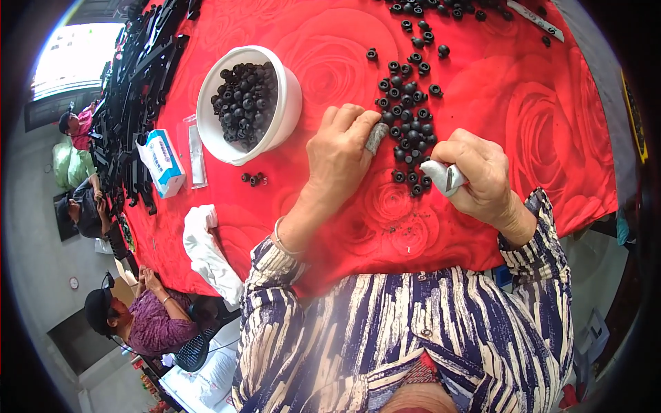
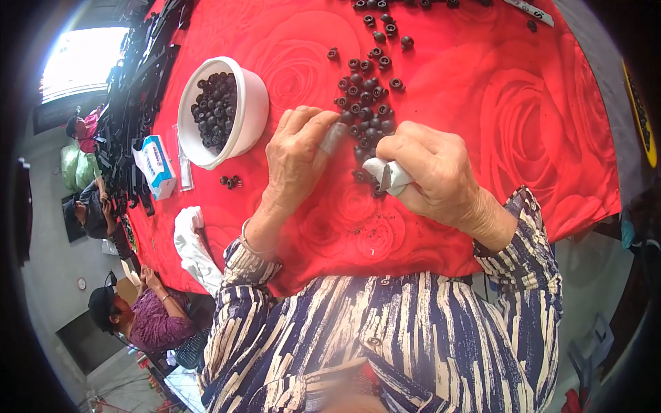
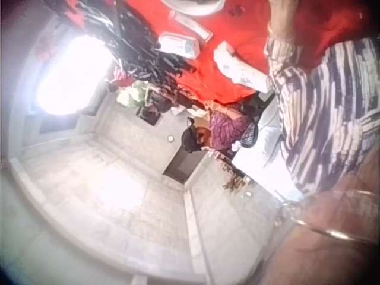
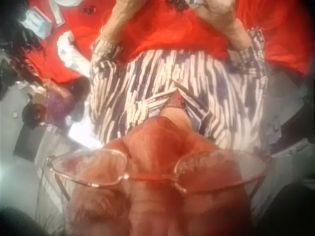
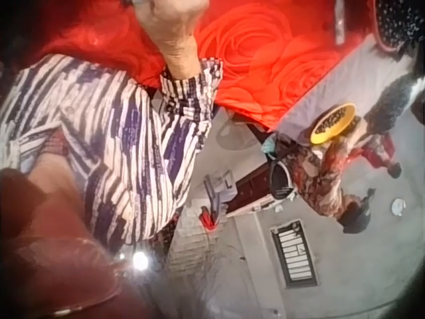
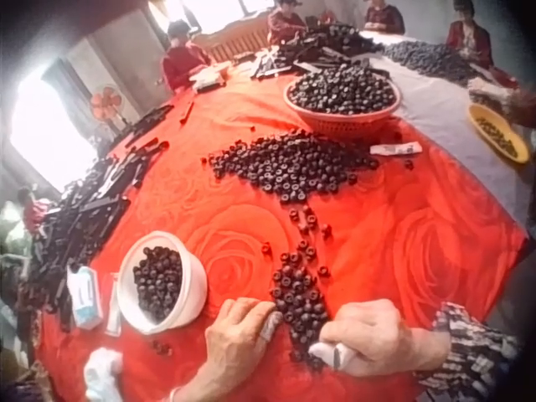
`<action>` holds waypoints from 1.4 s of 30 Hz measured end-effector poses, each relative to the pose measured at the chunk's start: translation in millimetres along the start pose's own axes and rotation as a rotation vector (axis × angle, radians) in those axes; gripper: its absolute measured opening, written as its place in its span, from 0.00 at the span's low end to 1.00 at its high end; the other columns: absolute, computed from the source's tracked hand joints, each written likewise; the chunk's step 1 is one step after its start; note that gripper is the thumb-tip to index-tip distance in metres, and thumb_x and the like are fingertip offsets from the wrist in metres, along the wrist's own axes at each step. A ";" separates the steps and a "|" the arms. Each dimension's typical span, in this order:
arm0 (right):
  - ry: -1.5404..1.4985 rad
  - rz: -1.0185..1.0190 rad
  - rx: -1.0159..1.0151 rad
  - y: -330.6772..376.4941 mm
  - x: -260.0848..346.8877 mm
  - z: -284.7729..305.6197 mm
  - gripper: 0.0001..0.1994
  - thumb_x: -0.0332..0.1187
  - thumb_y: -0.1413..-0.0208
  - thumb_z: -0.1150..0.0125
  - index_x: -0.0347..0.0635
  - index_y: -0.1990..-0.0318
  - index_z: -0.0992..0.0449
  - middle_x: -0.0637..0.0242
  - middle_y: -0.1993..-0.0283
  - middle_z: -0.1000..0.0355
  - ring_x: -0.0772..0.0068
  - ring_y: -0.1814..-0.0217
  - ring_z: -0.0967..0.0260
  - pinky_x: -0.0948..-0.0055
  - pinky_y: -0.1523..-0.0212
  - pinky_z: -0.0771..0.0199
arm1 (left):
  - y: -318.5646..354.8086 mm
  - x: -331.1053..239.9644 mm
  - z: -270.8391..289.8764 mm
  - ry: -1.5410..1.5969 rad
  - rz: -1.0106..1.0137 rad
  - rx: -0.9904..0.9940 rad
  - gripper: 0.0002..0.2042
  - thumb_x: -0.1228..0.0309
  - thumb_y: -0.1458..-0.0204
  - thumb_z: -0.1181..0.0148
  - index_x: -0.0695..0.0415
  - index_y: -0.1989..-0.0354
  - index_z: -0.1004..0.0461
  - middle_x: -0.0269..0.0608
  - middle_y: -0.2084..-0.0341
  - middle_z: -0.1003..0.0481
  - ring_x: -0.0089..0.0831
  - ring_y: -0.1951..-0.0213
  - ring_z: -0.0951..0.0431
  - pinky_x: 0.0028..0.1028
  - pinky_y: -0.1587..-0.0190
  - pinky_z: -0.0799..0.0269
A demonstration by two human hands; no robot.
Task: The person inserts small white components into black plastic/rubber rings by hand, using finger protectors, at a workshop table.
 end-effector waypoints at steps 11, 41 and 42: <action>-0.451 -0.292 0.258 -1.6 1.3 -13.9 0.16 0.23 0.52 0.41 0.35 0.54 0.30 0.61 0.67 0.34 0.67 0.68 0.34 0.72 0.67 0.33 | 48.8 -20.9 -6.6 1.502 0.720 0.245 0.10 0.78 0.45 0.43 0.65 0.55 0.25 0.41 0.67 0.22 0.20 0.71 0.24 0.18 0.67 0.28; -0.279 -0.345 0.366 7.0 -5.1 -25.1 0.11 0.23 0.46 0.48 0.33 0.55 0.31 0.58 0.64 0.33 0.66 0.68 0.33 0.73 0.67 0.34 | 71.3 -23.5 -23.9 1.712 0.777 0.171 0.12 0.79 0.44 0.44 0.66 0.51 0.29 0.36 0.64 0.26 0.18 0.65 0.28 0.19 0.62 0.31; -0.280 -0.349 0.367 7.6 -5.9 -25.9 0.11 0.23 0.46 0.48 0.33 0.55 0.31 0.58 0.64 0.33 0.66 0.68 0.33 0.73 0.67 0.34 | 71.4 -23.6 -24.2 1.714 0.781 0.173 0.12 0.79 0.44 0.44 0.66 0.51 0.29 0.36 0.64 0.26 0.18 0.65 0.28 0.19 0.62 0.31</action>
Point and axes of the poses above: each hand's wrist, its own y-axis away from the middle knuckle, its own z-axis out of the back of the hand, x = y × z, the point moved 7 cm from there along -y, towards the middle knuckle
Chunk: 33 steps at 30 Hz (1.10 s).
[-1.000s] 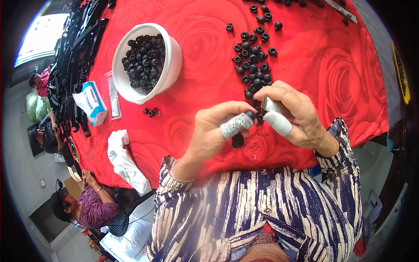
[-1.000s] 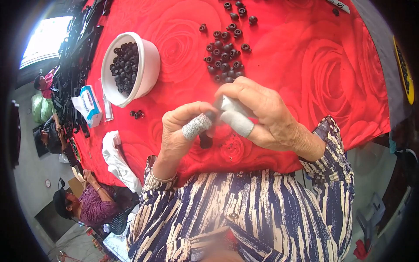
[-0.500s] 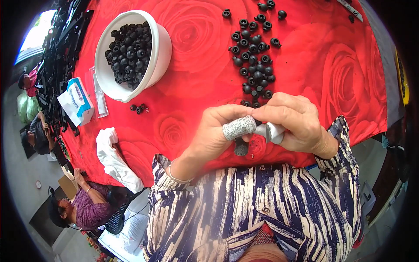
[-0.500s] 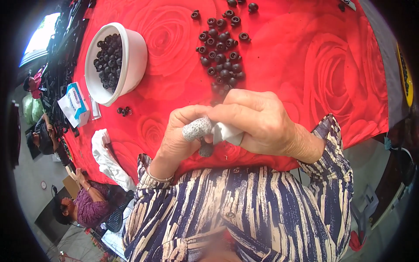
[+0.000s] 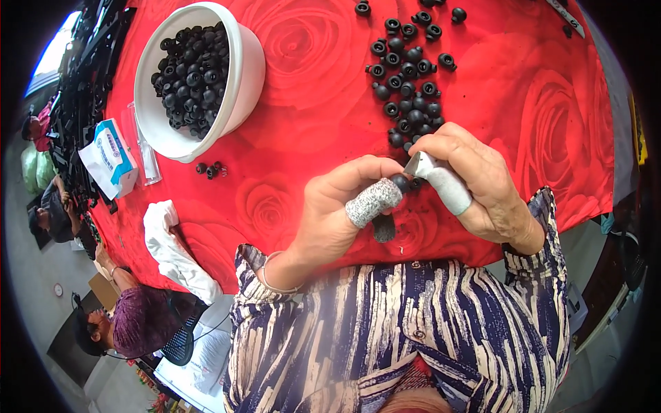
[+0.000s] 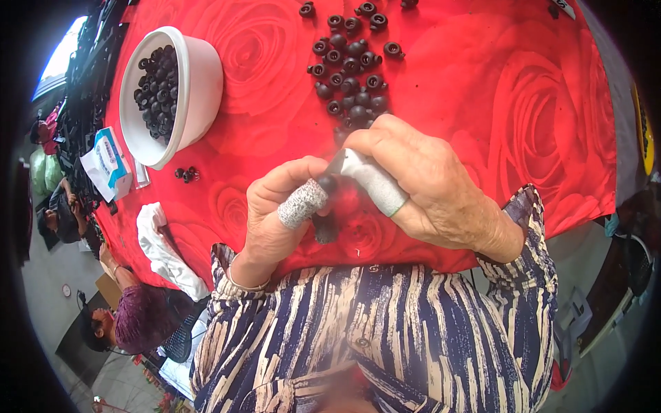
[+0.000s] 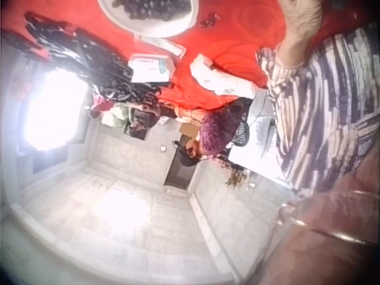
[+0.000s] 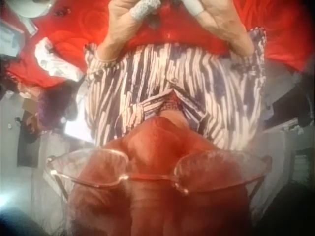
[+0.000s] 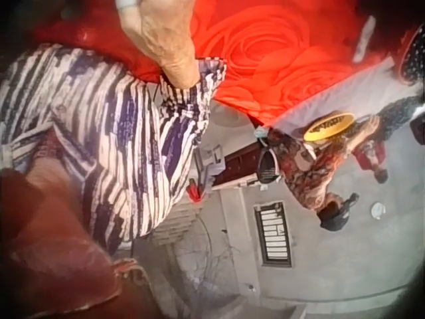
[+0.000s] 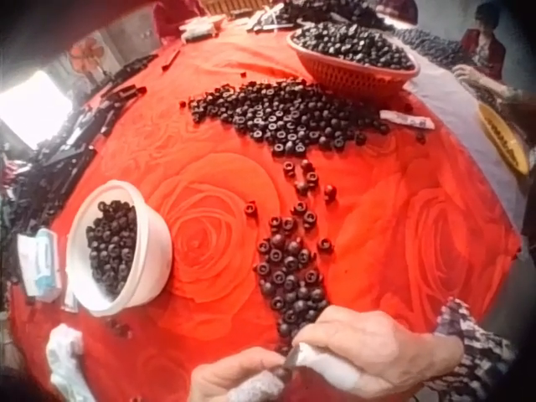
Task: The person inserts small white components into black plastic/rubber rings by hand, using finger protectors, at a workshop table.
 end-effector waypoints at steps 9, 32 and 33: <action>0.032 0.021 0.002 -2.0 -2.1 -2.3 0.09 0.26 0.44 0.46 0.33 0.57 0.31 0.58 0.68 0.33 0.64 0.70 0.32 0.71 0.69 0.33 | 0.0 9.0 4.7 0.100 0.051 0.018 0.14 0.78 0.44 0.44 0.65 0.48 0.30 0.37 0.60 0.25 0.18 0.63 0.27 0.19 0.60 0.30; 0.063 0.033 -0.012 0.3 -6.9 -6.4 0.08 0.32 0.48 0.41 0.37 0.65 0.29 0.61 0.73 0.37 0.60 0.74 0.35 0.65 0.76 0.34 | -1.6 14.1 2.4 0.147 0.133 0.059 0.14 0.76 0.43 0.45 0.65 0.49 0.29 0.35 0.62 0.27 0.18 0.63 0.30 0.19 0.60 0.33; 0.064 0.031 -0.011 0.3 -7.3 -6.5 0.08 0.32 0.48 0.41 0.37 0.65 0.29 0.61 0.73 0.37 0.60 0.74 0.35 0.65 0.76 0.34 | -1.8 14.9 2.4 0.149 0.134 0.059 0.14 0.76 0.43 0.45 0.65 0.49 0.29 0.35 0.62 0.27 0.18 0.63 0.30 0.19 0.60 0.33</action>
Point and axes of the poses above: each hand's wrist, its own y-axis away from the middle knuckle, its own z-axis out of the back of the hand, x = y × z, the point moved 7 cm from there along -y, towards the middle knuckle
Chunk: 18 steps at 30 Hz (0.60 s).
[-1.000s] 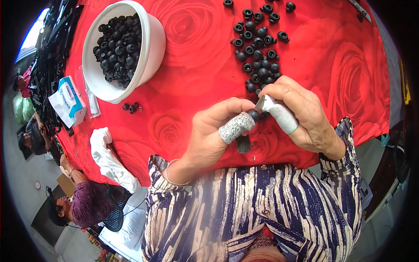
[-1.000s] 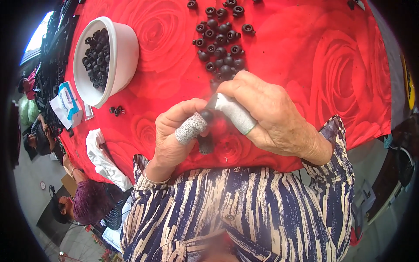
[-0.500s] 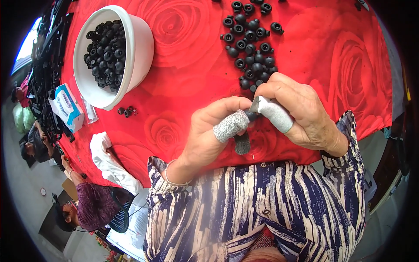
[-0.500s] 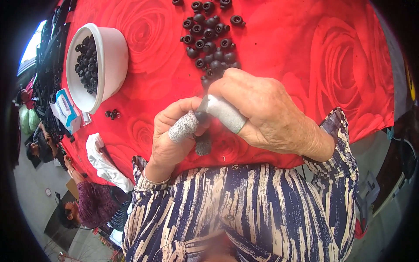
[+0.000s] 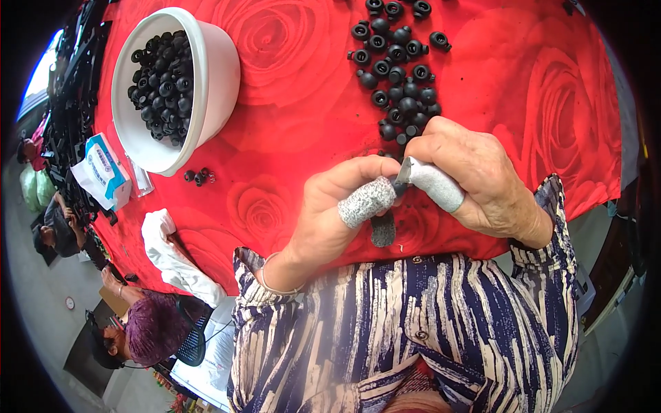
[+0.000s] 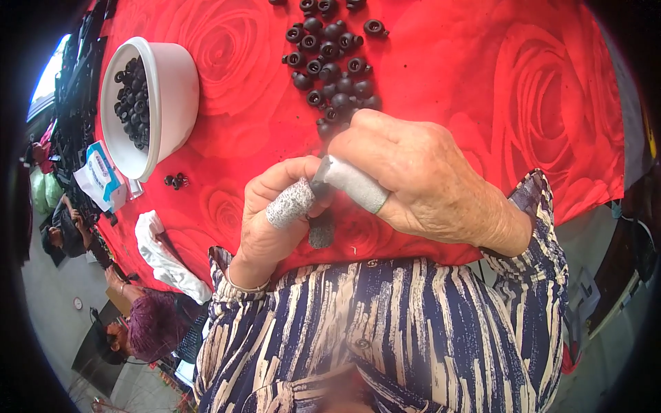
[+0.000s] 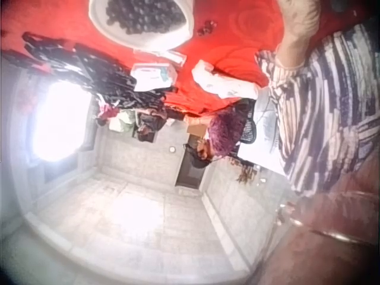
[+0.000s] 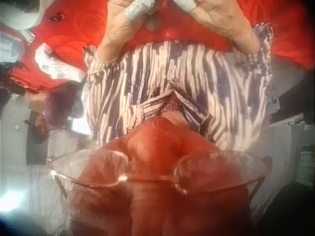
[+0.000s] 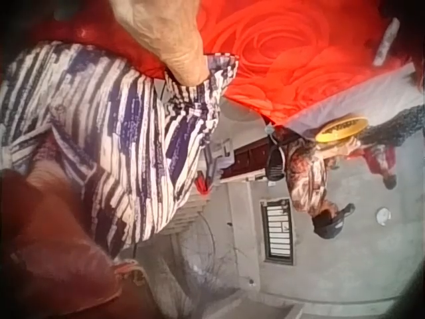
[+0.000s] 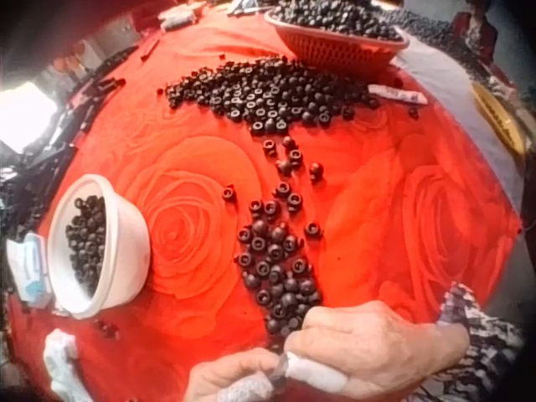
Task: The person inserts small white components into black plastic/rubber rings by hand, using finger protectors, at a workshop table.
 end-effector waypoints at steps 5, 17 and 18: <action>0.058 0.064 0.056 -1.6 5.7 3.1 0.09 0.28 0.47 0.40 0.32 0.63 0.29 0.59 0.71 0.34 0.62 0.75 0.37 0.67 0.77 0.36 | 4.0 4.0 -2.8 0.070 0.020 -0.094 0.13 0.77 0.44 0.44 0.65 0.50 0.28 0.36 0.63 0.26 0.19 0.64 0.29 0.19 0.61 0.34; -0.132 0.101 0.037 -0.6 6.2 5.0 0.11 0.30 0.51 0.36 0.35 0.62 0.29 0.60 0.71 0.34 0.64 0.75 0.35 0.69 0.75 0.34 | 0.9 2.4 -2.5 0.329 0.101 -0.076 0.11 0.74 0.46 0.42 0.64 0.55 0.27 0.35 0.70 0.26 0.18 0.70 0.30 0.16 0.67 0.33; -0.127 0.105 0.040 -3.1 8.7 5.9 0.11 0.30 0.51 0.36 0.35 0.62 0.29 0.60 0.71 0.34 0.64 0.75 0.35 0.69 0.75 0.34 | 1.2 2.3 -4.1 0.329 0.095 -0.073 0.11 0.74 0.46 0.42 0.64 0.55 0.27 0.35 0.70 0.26 0.18 0.70 0.30 0.16 0.67 0.33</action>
Point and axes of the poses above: each hand's wrist, its own y-axis away from the middle knuckle, its own z-axis out of the back of the hand, x = y × z, the point moved 7 cm from there along -y, towards the middle knuckle
